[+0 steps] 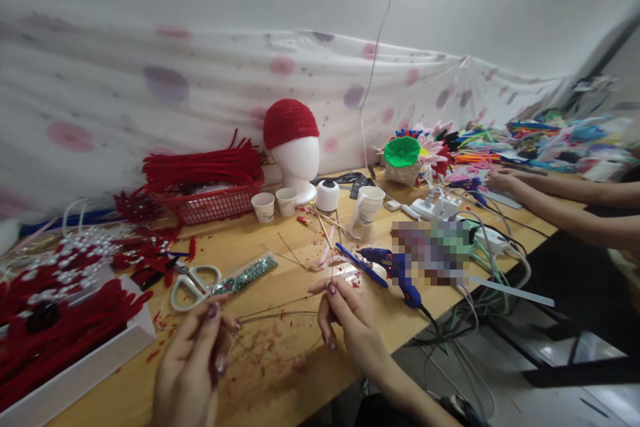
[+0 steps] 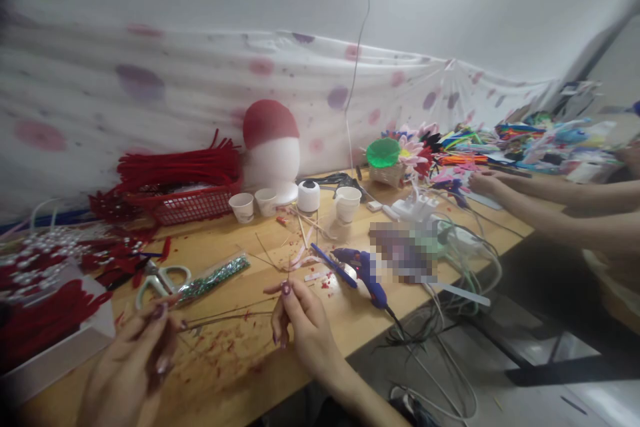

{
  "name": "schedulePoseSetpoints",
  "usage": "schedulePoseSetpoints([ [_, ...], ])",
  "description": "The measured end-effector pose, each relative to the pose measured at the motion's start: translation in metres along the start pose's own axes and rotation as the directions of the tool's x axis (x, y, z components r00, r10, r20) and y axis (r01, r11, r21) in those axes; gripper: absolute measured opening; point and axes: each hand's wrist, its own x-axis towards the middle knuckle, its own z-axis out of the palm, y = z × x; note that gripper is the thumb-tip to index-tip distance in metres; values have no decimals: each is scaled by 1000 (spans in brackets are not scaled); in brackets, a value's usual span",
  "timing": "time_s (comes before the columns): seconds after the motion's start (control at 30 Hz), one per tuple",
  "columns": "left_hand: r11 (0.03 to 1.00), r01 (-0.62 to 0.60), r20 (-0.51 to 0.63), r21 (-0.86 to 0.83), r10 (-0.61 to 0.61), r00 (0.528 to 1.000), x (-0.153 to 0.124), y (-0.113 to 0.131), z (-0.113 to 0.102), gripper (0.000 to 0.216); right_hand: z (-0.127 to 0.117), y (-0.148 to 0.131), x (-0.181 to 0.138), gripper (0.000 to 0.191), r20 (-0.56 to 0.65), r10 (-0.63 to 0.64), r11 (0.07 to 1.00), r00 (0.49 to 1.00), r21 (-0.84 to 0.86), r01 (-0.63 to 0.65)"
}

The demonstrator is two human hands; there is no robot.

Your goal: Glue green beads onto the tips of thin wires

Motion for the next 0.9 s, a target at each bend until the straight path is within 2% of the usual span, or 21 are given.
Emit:
schedulePoseSetpoints([
  [0.1, 963, -121, 201, 242, 72, 977, -10, -9, 18, 44, 2, -6, -8, 33, 94, 66, 976, 993, -215, -45],
  [0.17, 877, -288, 238, 386, 207, 949, -17, -13, 30, 37, 4, -9, -13, 34, 157, 115, 953, 981, -295, -65],
  [0.23, 783, -414, 311, 464, 294, 904, -21, -17, 39, 32, 4, -11, -17, 34, 197, 133, 943, 971, -326, -63],
  [0.3, 741, -477, 356, 473, 334, 873, -21, -20, 44, 29, 2, -10, -19, 33, 204, 125, 940, 971, -337, -50],
  [0.53, 887, -349, 330, 302, 246, 911, -18, -32, 43, 32, -3, -9, -20, 33, 238, 123, 929, 963, -369, -28],
  [0.67, 899, -360, 370, 251, 254, 893, -24, -35, 46, 23, -2, -13, -20, 33, 256, 129, 920, 958, -392, -19],
  [0.9, 946, -268, 349, 182, 193, 917, -29, -37, 54, 24, 0, -12, -20, 32, 270, 93, 916, 958, -401, 25],
])
